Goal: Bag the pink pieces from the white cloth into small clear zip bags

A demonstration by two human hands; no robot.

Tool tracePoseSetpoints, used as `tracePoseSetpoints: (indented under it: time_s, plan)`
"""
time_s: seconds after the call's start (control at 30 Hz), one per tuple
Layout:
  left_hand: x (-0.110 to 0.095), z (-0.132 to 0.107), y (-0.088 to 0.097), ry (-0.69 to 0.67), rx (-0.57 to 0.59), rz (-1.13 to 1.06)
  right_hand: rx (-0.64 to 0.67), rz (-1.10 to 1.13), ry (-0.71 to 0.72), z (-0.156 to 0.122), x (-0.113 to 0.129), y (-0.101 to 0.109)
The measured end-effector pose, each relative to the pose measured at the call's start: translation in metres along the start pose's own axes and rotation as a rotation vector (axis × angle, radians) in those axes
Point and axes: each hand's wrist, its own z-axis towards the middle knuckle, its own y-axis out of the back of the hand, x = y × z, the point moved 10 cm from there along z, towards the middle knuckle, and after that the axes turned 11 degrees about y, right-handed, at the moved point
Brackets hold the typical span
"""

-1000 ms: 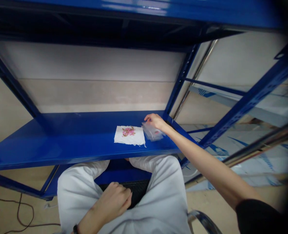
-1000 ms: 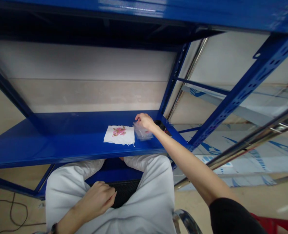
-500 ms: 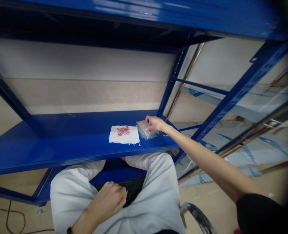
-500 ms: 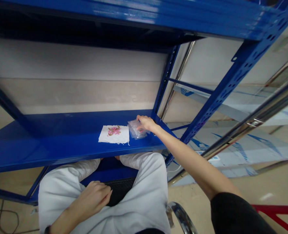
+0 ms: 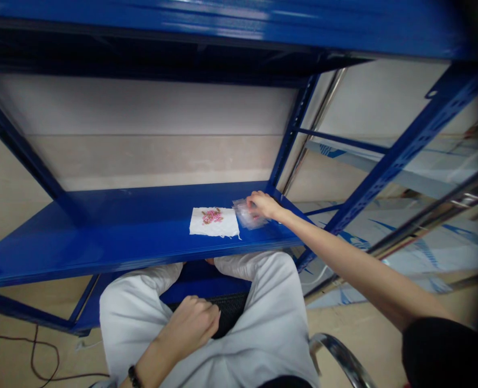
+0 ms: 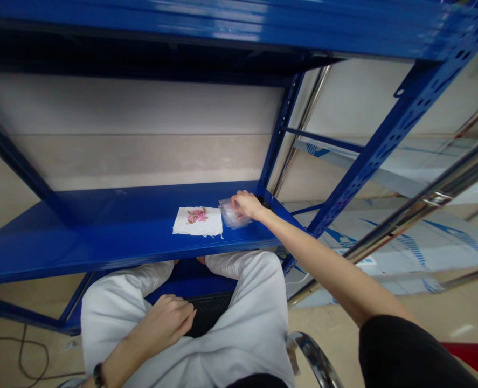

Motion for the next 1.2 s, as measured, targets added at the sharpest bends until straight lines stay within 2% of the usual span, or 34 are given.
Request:
tracePoseSetpoints:
  time_s: [0.27, 0.47, 0.57, 0.63, 0.7, 0.83, 0.97, 1.07, 1.2]
  plan:
    - [-0.001, 0.0, 0.004, -0.013, -0.017, -0.009, -0.079, 0.037, 0.078, -0.009, -0.008, 0.035]
    - [0.0, -0.002, 0.0, -0.006, 0.006, -0.018, -0.12, 0.122, 0.086, -0.012, -0.011, 0.061]
    - [0.001, -0.001, -0.001, 0.0, 0.004, 0.0, -0.216, 0.152, 0.117, -0.012, 0.014, 0.083]
    - [0.0, 0.001, -0.001, -0.005, -0.002, 0.018, -0.282, 0.222, 0.183, -0.01, 0.049, 0.094]
    - [-0.001, 0.005, 0.0, -0.01, -0.005, 0.038, -0.321, 0.339, 0.255, -0.007, 0.092, 0.097]
    - [0.005, 0.013, 0.002, -0.001, 0.014, 0.078, -0.293, 0.582, 0.361, 0.012, 0.177, 0.074]
    - [0.014, 0.013, 0.009, 0.006, 0.005, 0.082, -0.185, 0.911, 0.472, 0.054, 0.236, 0.037]
    - [0.023, 0.011, 0.021, 0.047, -0.039, 0.069, -0.096, 1.064, 0.537, 0.088, 0.258, 0.015]
    - [0.032, 0.009, 0.033, 0.089, -0.074, 0.067, -0.013, 0.945, 0.517, 0.122, 0.261, -0.01]
